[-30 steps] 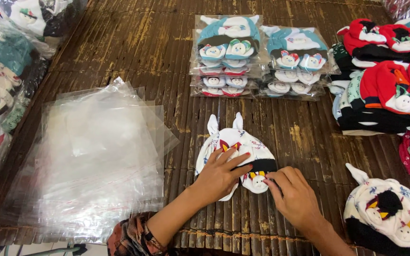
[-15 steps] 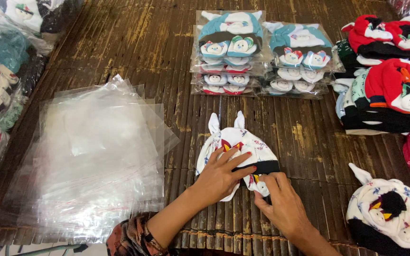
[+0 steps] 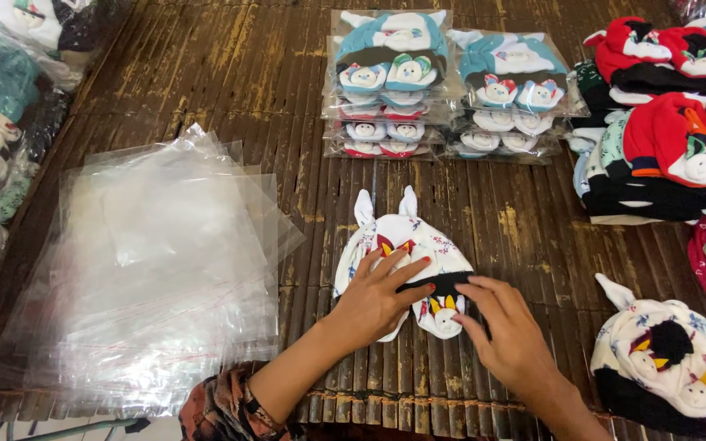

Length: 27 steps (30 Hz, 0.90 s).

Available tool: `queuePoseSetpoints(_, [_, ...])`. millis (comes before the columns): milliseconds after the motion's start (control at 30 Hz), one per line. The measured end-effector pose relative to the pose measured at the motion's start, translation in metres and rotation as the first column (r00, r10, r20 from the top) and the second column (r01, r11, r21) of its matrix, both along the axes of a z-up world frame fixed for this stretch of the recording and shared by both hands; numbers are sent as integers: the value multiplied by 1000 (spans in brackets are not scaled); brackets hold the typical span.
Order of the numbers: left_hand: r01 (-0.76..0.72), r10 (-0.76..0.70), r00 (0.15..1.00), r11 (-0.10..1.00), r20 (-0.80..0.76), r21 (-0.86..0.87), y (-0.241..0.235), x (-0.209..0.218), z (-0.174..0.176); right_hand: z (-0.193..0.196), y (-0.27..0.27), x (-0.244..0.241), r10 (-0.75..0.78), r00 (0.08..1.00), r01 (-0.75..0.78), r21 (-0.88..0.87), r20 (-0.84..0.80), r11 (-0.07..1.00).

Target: Packaging baby hats and booties into clear plastic bags.

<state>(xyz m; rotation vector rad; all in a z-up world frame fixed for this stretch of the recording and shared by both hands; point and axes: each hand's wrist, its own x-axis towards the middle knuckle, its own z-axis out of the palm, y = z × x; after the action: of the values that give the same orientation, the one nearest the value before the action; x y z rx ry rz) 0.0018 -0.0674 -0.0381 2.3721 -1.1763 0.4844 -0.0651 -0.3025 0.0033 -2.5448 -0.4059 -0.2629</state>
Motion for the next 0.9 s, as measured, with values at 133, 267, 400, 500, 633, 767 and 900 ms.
queuePoseSetpoints(133, [5,-5,1000,1000,-7,23,2,-4,7,-25,-9,9,24,995,-35,-123,-92,992])
queuePoseSetpoints(267, [62,-36,973,992,-229,111,8,-1,23,-22,-15,13,-1,988,-29,-190,-153,981])
queuePoseSetpoints(400, [21,-12,953,999,-302,29,27,4,67,5,-5,18,30,995,-44,-144,-94,989])
queuePoseSetpoints(500, [-90,68,988,983,-136,-161,44,1,82,4,11,22,211,974,-205,-80,81,976])
queuePoseSetpoints(633, [-174,157,966,982,-204,-71,59,-10,64,-6,39,22,320,945,-317,-52,70,947])
queuePoseSetpoints(767, [-206,231,916,972,-328,108,67,-28,38,-27,62,11,476,870,-445,-212,127,870])
queuePoseSetpoints(900, [-259,265,916,964,-300,61,69,-42,23,-32,83,-4,461,876,-417,-263,137,870])
